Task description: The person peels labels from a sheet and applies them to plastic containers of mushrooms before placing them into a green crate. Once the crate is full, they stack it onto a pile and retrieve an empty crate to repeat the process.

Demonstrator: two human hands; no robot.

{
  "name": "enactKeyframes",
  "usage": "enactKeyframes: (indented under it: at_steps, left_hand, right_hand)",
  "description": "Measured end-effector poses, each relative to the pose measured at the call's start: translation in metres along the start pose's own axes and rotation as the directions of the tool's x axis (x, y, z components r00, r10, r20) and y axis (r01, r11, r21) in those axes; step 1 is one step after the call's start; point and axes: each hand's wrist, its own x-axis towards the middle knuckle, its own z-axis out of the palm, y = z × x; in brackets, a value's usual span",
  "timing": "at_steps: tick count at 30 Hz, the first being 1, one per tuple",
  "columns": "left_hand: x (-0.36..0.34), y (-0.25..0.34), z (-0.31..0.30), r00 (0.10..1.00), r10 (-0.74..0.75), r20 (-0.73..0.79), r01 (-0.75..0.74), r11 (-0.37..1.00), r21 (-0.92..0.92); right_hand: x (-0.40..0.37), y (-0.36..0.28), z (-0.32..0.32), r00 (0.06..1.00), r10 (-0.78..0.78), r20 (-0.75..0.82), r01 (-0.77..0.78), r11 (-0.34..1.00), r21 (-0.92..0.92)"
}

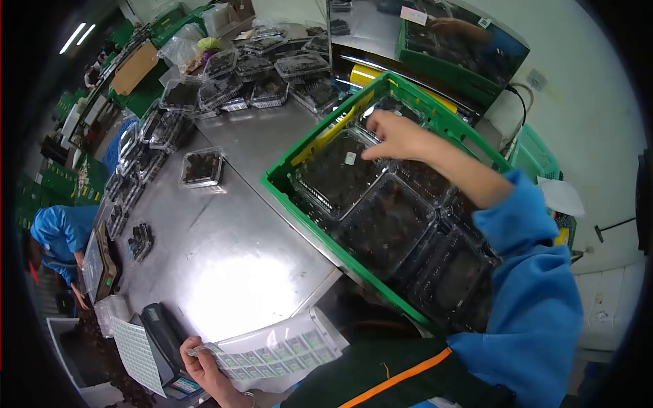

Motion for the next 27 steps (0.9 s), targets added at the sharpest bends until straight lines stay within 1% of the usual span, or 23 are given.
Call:
enactKeyframes:
  at_steps: [1, 2, 3, 4, 5, 7, 8, 9, 11, 13, 14, 15, 17, 18, 19, 20, 21, 22, 23, 24, 25, 26, 27]
  left_hand:
    - [-0.001, -0.003, 0.000, 1.000, -0.008, 0.005, 0.008, 1.000, -0.004]
    - [-0.003, -0.008, 0.001, 0.997, -0.071, -0.006, 0.071, 0.996, -0.048]
    - [-0.006, -0.009, 0.002, 0.991, -0.131, -0.029, 0.128, 0.988, -0.091]
    - [-0.005, 0.011, 0.016, 0.987, -0.158, 0.032, 0.160, 0.982, -0.100]
    - [-0.003, 0.011, 0.015, 0.976, -0.213, 0.051, 0.217, 0.973, -0.084]
    - [0.002, 0.017, 0.021, 0.952, -0.273, 0.140, 0.290, 0.950, -0.115]
    - [0.003, 0.016, 0.022, 0.936, -0.271, 0.227, 0.320, 0.922, -0.217]
    - [0.004, 0.018, 0.022, 0.924, -0.277, 0.264, 0.335, 0.919, -0.208]
    - [0.006, 0.020, 0.026, 0.871, -0.276, 0.406, 0.379, 0.904, -0.198]
    - [0.005, 0.015, 0.030, 0.853, -0.271, 0.446, 0.378, 0.911, -0.168]
    - [0.007, 0.015, 0.033, 0.834, -0.254, 0.490, 0.357, 0.925, -0.128]
    - [0.008, 0.018, 0.035, 0.818, -0.238, 0.524, 0.331, 0.939, -0.089]
    - [0.012, 0.030, 0.049, 0.762, -0.210, 0.613, 0.340, 0.935, -0.103]
    - [0.015, 0.031, 0.054, 0.729, -0.215, 0.650, 0.350, 0.933, -0.084]
    - [0.016, 0.032, 0.058, 0.703, -0.218, 0.677, 0.357, 0.932, -0.070]
    - [0.016, 0.036, 0.061, 0.699, -0.198, 0.688, 0.332, 0.941, -0.067]
    - [0.015, 0.040, 0.064, 0.688, -0.183, 0.702, 0.308, 0.950, -0.054]
    - [0.013, 0.043, 0.066, 0.673, -0.145, 0.725, 0.299, 0.950, -0.087]
    - [0.012, 0.046, 0.067, 0.654, -0.141, 0.743, 0.270, 0.961, -0.055]
    - [0.011, 0.049, 0.069, 0.652, -0.119, 0.749, 0.234, 0.971, -0.049]
    - [0.009, 0.052, 0.071, 0.647, -0.090, 0.758, 0.196, 0.979, -0.051]
    - [0.007, 0.053, 0.071, 0.636, -0.074, 0.768, 0.179, 0.982, -0.054]
    - [0.005, 0.054, 0.070, 0.629, -0.066, 0.775, 0.145, 0.989, -0.034]
  right_hand:
    - [-0.023, -0.007, -0.015, 0.983, 0.061, 0.171, -0.096, 0.974, 0.207]
    - [-0.044, -0.005, -0.017, 0.952, 0.058, 0.300, -0.144, 0.951, 0.275]
    - [-0.065, -0.016, -0.018, 0.889, 0.198, 0.414, -0.364, 0.853, 0.373]
    - [-0.075, -0.007, -0.002, 0.883, 0.205, 0.422, -0.373, 0.852, 0.367]
    - [-0.080, 0.031, 0.033, 0.958, 0.053, 0.283, -0.150, 0.931, 0.332]
    - [-0.087, 0.014, 0.035, 0.992, 0.109, 0.069, -0.104, 0.993, -0.060]
    - [-0.093, 0.007, 0.024, 0.998, 0.054, 0.008, -0.054, 0.998, -0.041]
    - [-0.101, -0.002, 0.008, 0.998, 0.019, -0.058, -0.021, 0.999, -0.025]
    - [-0.134, -0.021, -0.033, 0.961, 0.190, 0.202, -0.248, 0.916, 0.316]
    - [-0.179, -0.038, -0.055, 0.801, 0.340, 0.493, -0.584, 0.625, 0.518]
    - [-0.200, -0.020, -0.046, 0.832, 0.225, 0.507, -0.517, 0.647, 0.560]
    - [-0.215, -0.012, -0.035, 0.824, 0.272, 0.497, -0.524, 0.699, 0.487]
    - [-0.244, 0.014, 0.012, 0.895, 0.400, 0.200, -0.442, 0.859, 0.259]
    - [-0.255, 0.012, 0.017, 0.902, 0.384, 0.199, -0.427, 0.865, 0.264]
    - [-0.261, 0.010, 0.020, 0.962, 0.266, -0.067, -0.264, 0.964, 0.033]
    - [-0.255, 0.001, 0.025, 0.954, 0.058, -0.293, -0.129, 0.965, -0.229]
    - [-0.255, -0.014, 0.020, 0.926, 0.058, -0.373, -0.133, 0.975, -0.179]
    - [-0.246, -0.044, 0.008, 0.938, 0.007, -0.346, -0.065, 0.986, -0.155]
    - [-0.234, -0.077, 0.000, 0.983, -0.003, -0.182, 0.025, 0.993, 0.114]
    - [-0.224, -0.110, -0.002, 0.998, -0.053, -0.031, 0.061, 0.922, 0.382]
    - [-0.215, -0.143, 0.003, 0.990, -0.135, 0.044, 0.098, 0.873, 0.477]
    - [-0.206, -0.164, 0.019, 0.960, -0.279, -0.015, 0.245, 0.814, 0.527]
    - [-0.196, -0.182, 0.027, 0.928, -0.370, -0.036, 0.337, 0.796, 0.503]
